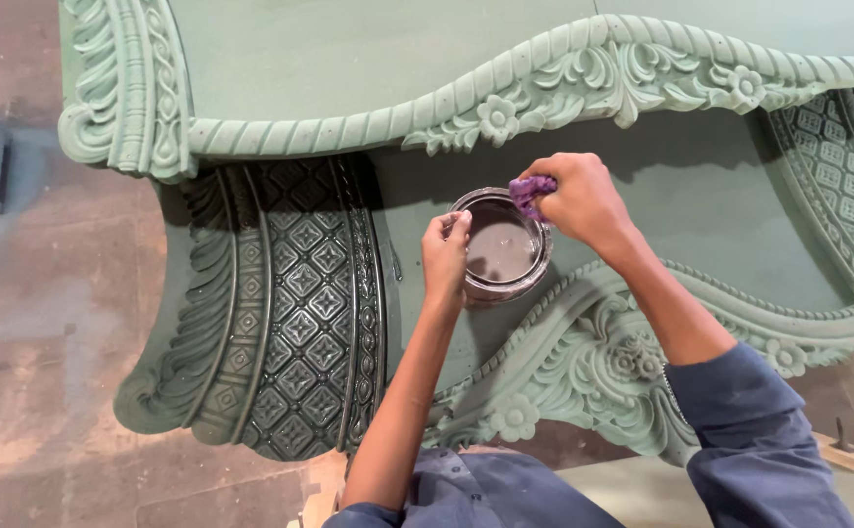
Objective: The person uses a purple cloth to wipe and clean the ornate, dark green carved leg of a large piece of furniture. They repeatedly dip the cloth into a metal bucket to re-saturate it before continuing to wipe the intricate patterns on the furniture leg.
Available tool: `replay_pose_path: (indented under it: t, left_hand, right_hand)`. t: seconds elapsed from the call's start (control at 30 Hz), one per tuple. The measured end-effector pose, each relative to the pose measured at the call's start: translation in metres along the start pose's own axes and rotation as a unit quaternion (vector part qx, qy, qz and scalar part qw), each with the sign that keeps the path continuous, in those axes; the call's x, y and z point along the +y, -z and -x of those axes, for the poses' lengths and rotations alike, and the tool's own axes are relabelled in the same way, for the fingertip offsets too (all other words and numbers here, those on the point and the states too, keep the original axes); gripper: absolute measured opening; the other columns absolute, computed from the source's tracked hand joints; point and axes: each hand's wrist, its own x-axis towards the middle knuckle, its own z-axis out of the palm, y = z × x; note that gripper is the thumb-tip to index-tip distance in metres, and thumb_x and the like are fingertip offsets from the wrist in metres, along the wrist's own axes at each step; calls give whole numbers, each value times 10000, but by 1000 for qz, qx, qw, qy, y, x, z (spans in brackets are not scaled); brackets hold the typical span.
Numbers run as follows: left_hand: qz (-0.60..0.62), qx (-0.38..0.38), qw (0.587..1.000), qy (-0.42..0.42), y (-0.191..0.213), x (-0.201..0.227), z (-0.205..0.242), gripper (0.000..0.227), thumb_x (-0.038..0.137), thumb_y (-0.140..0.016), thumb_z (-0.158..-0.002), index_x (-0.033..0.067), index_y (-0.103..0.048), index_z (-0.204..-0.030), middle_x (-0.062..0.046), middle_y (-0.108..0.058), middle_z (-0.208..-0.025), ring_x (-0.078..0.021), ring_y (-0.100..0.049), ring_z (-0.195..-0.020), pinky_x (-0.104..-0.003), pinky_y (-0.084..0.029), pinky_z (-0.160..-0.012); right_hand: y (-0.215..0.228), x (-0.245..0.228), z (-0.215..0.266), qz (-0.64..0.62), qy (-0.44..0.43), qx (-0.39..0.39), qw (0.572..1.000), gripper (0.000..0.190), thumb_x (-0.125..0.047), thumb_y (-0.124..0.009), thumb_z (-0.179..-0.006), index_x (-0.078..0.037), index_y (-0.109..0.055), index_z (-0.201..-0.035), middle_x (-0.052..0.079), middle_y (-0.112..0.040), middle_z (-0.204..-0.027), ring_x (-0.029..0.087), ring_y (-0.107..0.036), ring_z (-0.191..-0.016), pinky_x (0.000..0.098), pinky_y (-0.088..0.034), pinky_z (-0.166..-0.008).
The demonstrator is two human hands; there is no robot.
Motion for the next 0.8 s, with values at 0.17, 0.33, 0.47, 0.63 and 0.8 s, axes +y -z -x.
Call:
replay_pose_path:
  t: [0.17, 0.33, 0.47, 0.63, 0.8]
  left_hand:
    - [-34, 12, 999, -9, 2, 3, 4, 264, 256, -694, -948, 28, -667, -1079, 10, -630, -878, -63, -542, -756, -241, -468, -661]
    - [9, -1, 999, 30, -4, -17, 9, 246, 219, -714, -967, 8, -640, -1070, -56, -597, -864, -127, -545, -731, -274, -493, -622]
    - [52, -39, 994, 88, -17, -41, 10, 281, 171, -728, -935, 20, -614, -1144, -101, -674, -999, -152, -654, -824, -260, -554, -660]
    - [92, 10, 992, 87, -34, -49, 14, 437, 64, -730, -883, 64, -503, -1257, -93, -647, -1078, -139, -663, -876, -266, -578, -697]
    - [129, -6, 987, 94, -42, -37, 22, 437, 43, -735, -875, 24, -537, -1265, -109, -670, -1069, -153, -672, -855, -285, -578, -681]
  right_hand:
    - [-33, 21, 6, -23, 37, 42, 998, 408, 35, -661, -697, -77, -789, -1069, 176, -722, -954, 323, -694, -861, 388, -551, -793]
    - [-71, 53, 8, -146, -67, 33, 987, 418, -38, -799, -700, -66, -744, -1114, 133, -710, -965, 234, -668, -866, 341, -550, -806]
    - [-91, 72, 26, -428, -170, 52, 886, 275, -105, -712, -903, -59, -704, -1174, 33, -704, -1051, 112, -655, -942, 269, -557, -840]
    - [-103, 78, 37, -564, -213, 86, 793, 224, -150, -582, -1050, -31, -672, -1217, 80, -689, -1076, 131, -661, -942, 287, -569, -830]
    - [-104, 66, 48, -525, -171, 199, 810, 360, -84, -589, -1014, -34, -593, -1370, 76, -660, -1139, 125, -641, -976, 291, -557, -873]
